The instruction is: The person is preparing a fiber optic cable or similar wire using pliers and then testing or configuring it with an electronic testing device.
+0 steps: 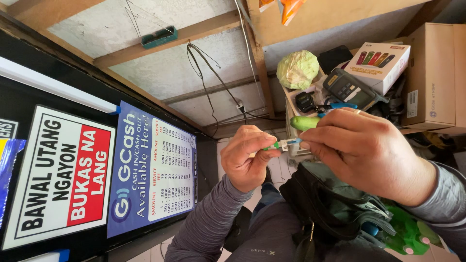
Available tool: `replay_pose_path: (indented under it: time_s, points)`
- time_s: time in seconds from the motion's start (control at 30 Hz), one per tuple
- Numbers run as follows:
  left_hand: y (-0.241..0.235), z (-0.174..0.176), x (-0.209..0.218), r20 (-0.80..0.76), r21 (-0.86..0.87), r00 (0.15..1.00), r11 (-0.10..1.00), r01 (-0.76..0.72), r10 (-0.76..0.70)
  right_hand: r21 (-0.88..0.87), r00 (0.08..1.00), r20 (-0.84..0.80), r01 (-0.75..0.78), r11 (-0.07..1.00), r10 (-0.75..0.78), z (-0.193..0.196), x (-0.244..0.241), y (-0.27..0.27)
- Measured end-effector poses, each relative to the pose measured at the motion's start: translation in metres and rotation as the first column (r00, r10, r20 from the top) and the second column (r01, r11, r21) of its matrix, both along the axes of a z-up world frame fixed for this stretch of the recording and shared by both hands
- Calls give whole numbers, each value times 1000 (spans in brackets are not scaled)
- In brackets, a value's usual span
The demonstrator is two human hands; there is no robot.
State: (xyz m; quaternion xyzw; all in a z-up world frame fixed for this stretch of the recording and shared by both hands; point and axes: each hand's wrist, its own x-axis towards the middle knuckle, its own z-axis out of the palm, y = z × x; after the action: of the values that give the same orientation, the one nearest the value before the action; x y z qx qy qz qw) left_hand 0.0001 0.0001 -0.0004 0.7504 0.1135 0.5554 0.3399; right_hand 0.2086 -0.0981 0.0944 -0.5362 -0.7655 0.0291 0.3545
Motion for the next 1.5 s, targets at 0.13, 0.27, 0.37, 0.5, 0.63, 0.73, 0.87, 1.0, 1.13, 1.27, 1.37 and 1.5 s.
replay_pose_path:
  time_s: [0.13,0.27,0.37,0.5,0.63,0.73,0.87,1.0,1.13,1.27,1.37,1.5]
  points:
    - [2,-2,1,-8,-9,999,999,34,-34,-40,996,-84,-14,999,10,0,-1,0]
    - [6,-3,1,-2,-11,999,999,50,-50,-94,993,-115,-15,995,4,-1,-2,1]
    - [9,-4,2,2,-10,998,998,67,-67,-113,990,-141,-22,993,5,-3,-2,2]
    - [11,-5,2,0,-12,996,996,91,-91,-146,980,-201,-28,989,-2,-4,-2,3]
    - [16,-3,2,-11,-21,991,990,136,-136,-308,954,-283,8,951,-100,-6,1,7]
    - [22,-3,3,-37,-10,984,985,175,-175,-665,871,-366,2,747,-329,-6,0,12]
    - [31,-11,8,-61,-47,974,976,214,-217,-801,885,-258,29,598,-388,-24,7,13]
    - [34,-17,13,-95,-114,961,962,247,-258,-775,833,-341,15,632,-437,-28,7,13]
    - [33,-23,18,-92,-121,959,959,255,-267,-757,818,-369,10,653,-440,-39,12,10]
    - [33,-28,20,-88,-131,958,956,262,-274,-764,821,-342,39,644,-456,-38,12,8]
    - [34,-30,22,-74,-146,953,949,281,-294,-780,784,-377,17,625,-493,-34,11,7]
    - [35,-34,23,-89,-188,942,934,302,-323,-777,779,-362,50,627,-511,-34,10,6]
